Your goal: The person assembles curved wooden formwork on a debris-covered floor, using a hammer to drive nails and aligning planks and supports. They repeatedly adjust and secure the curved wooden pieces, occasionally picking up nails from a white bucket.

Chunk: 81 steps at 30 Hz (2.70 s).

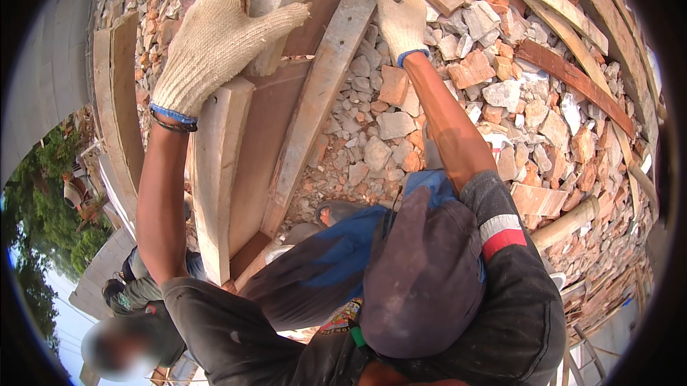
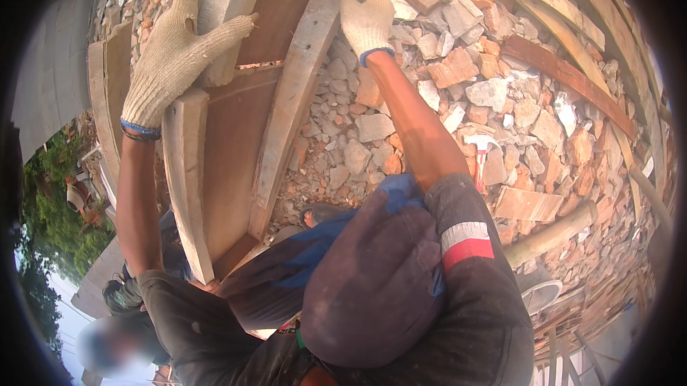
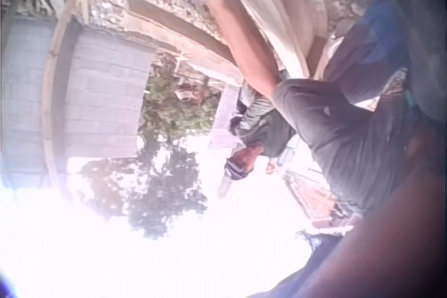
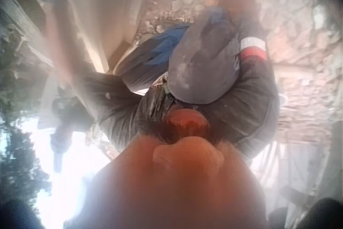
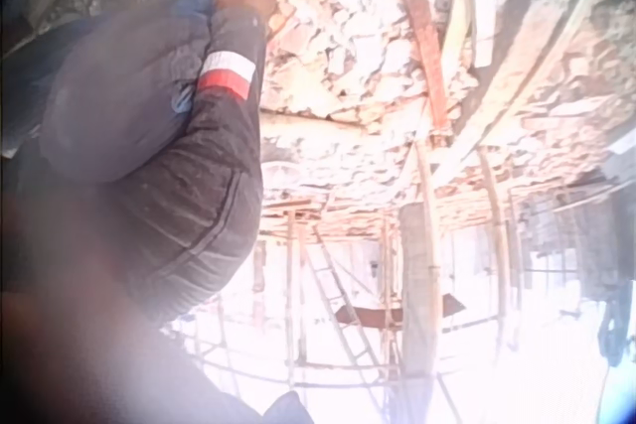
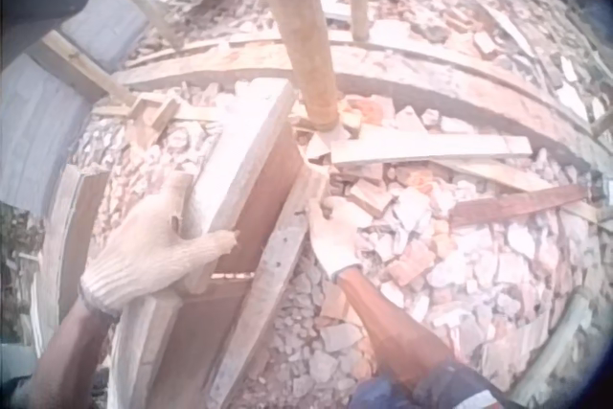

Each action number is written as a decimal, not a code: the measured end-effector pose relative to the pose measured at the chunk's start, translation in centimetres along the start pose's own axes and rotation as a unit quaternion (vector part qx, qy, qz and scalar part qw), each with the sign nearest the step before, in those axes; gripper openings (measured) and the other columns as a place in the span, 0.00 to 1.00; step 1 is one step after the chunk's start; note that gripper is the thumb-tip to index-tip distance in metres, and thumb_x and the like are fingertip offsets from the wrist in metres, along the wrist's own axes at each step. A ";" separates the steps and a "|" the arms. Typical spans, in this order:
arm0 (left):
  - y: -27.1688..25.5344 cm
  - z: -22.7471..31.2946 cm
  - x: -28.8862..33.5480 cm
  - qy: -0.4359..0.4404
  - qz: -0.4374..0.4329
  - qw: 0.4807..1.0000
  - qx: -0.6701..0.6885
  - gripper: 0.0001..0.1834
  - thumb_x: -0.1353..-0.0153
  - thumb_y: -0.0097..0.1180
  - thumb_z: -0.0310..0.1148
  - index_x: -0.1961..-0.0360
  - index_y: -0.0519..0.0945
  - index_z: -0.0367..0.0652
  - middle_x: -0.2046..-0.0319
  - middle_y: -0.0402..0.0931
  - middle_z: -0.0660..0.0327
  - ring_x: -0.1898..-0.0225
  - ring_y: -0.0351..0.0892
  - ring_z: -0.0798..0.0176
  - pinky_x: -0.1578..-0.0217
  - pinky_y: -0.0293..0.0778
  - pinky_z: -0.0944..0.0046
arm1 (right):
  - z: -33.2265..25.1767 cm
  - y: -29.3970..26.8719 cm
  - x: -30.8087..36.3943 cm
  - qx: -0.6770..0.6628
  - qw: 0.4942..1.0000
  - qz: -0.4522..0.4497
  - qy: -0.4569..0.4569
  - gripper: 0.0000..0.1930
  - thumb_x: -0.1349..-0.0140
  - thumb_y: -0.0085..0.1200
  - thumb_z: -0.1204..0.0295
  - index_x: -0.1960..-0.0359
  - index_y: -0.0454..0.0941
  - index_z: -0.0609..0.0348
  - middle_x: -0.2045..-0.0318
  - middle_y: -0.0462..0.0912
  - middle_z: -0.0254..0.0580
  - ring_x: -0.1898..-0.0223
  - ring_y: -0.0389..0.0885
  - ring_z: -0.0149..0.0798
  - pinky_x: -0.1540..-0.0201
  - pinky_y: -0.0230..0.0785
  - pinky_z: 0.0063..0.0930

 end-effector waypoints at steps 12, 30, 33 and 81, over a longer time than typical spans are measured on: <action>0.0 0.5 0.3 -0.025 -0.029 0.998 0.043 0.48 0.42 0.75 0.57 0.30 0.73 0.36 0.47 0.84 0.44 0.50 0.89 0.53 0.50 0.85 0.53 | -0.1 -0.5 -0.8 0.063 0.998 -0.006 -0.020 0.28 0.37 0.65 0.51 0.51 0.84 0.68 0.57 0.88 0.63 0.52 0.87 0.60 0.45 0.77 0.48; -1.6 0.4 1.3 0.006 0.066 0.994 0.092 0.47 0.46 0.81 0.48 0.31 0.76 0.33 0.44 0.86 0.46 0.45 0.88 0.57 0.43 0.82 0.54 | 4.2 1.3 -1.2 -0.148 0.969 -0.164 0.115 0.38 0.34 0.60 0.41 0.43 0.84 0.72 0.47 0.87 0.52 0.45 0.83 0.41 0.40 0.71 0.34; -1.5 0.5 1.3 -0.007 0.062 0.994 0.091 0.47 0.46 0.81 0.47 0.30 0.76 0.33 0.43 0.85 0.46 0.45 0.88 0.56 0.42 0.82 0.54 | 4.4 1.6 -0.9 -0.180 0.961 -0.164 0.129 0.37 0.31 0.59 0.43 0.42 0.84 0.71 0.46 0.87 0.47 0.45 0.81 0.37 0.39 0.70 0.31; -0.6 0.8 6.7 -0.116 0.101 0.980 -0.127 0.43 0.42 0.72 0.62 0.40 0.77 0.35 0.56 0.86 0.41 0.56 0.89 0.44 0.55 0.83 0.49 | 3.7 1.2 -1.0 -0.133 0.977 -0.151 0.071 0.35 0.33 0.61 0.41 0.49 0.88 0.67 0.61 0.88 0.43 0.58 0.81 0.35 0.52 0.73 0.33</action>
Point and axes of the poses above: each hand's wrist, its own x-axis away from the middle knuckle, its own y-axis out of the palm, z = x × y, the point moved 5 cm from there along -x, towards the middle knuckle
